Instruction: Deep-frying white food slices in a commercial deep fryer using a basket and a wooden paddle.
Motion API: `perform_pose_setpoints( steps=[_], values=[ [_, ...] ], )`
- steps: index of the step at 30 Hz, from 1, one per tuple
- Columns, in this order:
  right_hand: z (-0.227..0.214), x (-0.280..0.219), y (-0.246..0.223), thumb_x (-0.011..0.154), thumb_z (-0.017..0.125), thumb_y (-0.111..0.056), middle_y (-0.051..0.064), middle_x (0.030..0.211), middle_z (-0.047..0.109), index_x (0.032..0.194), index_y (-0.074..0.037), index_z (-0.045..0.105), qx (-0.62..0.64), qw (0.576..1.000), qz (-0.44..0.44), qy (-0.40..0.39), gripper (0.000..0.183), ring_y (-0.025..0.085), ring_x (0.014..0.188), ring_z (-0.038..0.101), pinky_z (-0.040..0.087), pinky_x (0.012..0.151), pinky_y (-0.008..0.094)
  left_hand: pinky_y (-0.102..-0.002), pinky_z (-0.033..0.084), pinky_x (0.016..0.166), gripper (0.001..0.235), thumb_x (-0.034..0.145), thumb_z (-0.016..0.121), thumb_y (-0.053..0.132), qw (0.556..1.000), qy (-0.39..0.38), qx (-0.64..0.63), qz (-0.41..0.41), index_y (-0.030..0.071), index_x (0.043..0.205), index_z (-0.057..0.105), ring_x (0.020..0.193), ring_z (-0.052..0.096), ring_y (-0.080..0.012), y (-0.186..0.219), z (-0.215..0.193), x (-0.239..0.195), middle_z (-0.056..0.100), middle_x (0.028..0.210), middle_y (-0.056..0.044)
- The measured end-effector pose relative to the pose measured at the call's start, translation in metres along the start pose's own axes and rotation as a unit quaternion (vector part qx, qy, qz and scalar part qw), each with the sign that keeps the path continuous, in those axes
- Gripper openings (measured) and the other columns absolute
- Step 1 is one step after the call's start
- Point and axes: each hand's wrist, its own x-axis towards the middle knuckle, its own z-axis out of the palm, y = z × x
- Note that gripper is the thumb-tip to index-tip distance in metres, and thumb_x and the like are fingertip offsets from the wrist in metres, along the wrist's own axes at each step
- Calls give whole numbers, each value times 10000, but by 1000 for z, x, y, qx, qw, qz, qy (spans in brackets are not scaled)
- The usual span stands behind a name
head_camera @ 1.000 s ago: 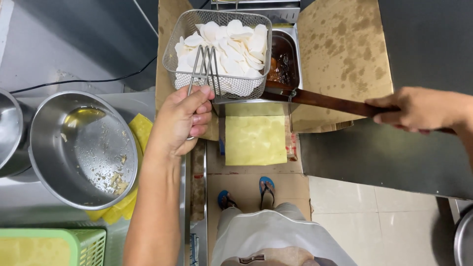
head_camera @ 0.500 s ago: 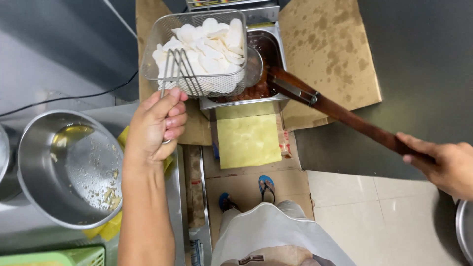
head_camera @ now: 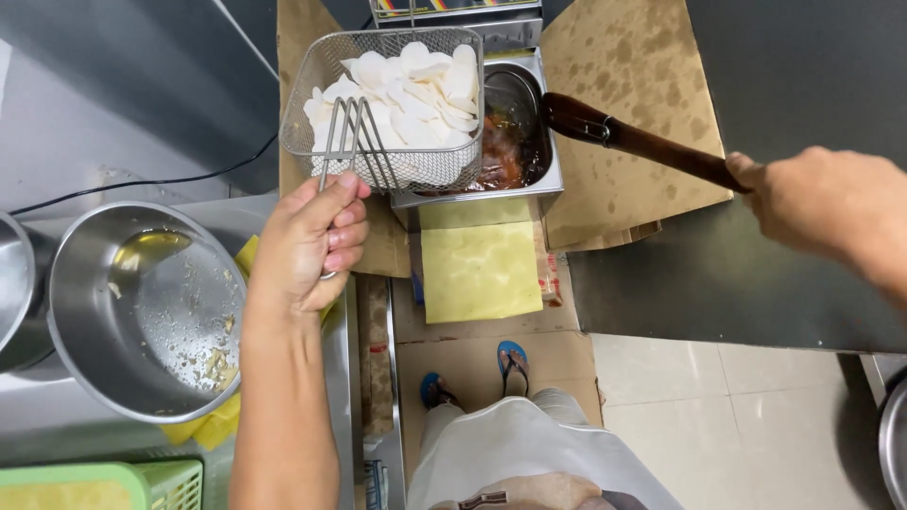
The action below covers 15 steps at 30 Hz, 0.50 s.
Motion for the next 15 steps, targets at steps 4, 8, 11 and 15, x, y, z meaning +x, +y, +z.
perform_pose_setpoints(
  steps=[4, 8, 11, 15],
  values=[
    [-27, 8, -1, 1075, 332, -386, 88, 1072, 872, 1571, -502, 385, 16, 999, -19, -34, 512, 279, 879, 866, 628, 647, 361, -130, 207, 306, 186, 942, 710, 184, 1000, -2, -10, 7, 39, 924, 595, 446, 332, 3, 0, -1, -7, 405, 630, 39],
    [-23, 25, 1, 1065, 435, -380, 125, 1152, 842, 1570, -449, 414, 63, 995, -43, -65, 510, 304, 987, 813, 599, 786, 365, -130, 185, 312, 179, 947, 699, 194, 1000, 3, -8, 9, 46, 923, 601, 447, 332, 5, 1, -3, -14, 407, 629, 41],
    [4, 53, 20, 1043, 471, -437, 67, 837, 842, 1537, -497, 452, 45, 994, -72, -63, 498, 245, 554, 755, 612, 647, 310, -133, 196, 313, 182, 939, 709, 196, 1000, 10, -11, 11, 45, 931, 607, 454, 341, 2, 0, -4, -18, 419, 639, 38],
    [16, 63, 15, 998, 607, -356, 91, 573, 681, 1474, -404, 589, 170, 975, -109, -93, 479, 212, 406, 598, 560, 554, 296, -137, 185, 322, 169, 937, 705, 191, 1000, 18, -1, 14, 55, 923, 606, 461, 332, 1, 2, -4, -23, 417, 646, 38]
  ],
)
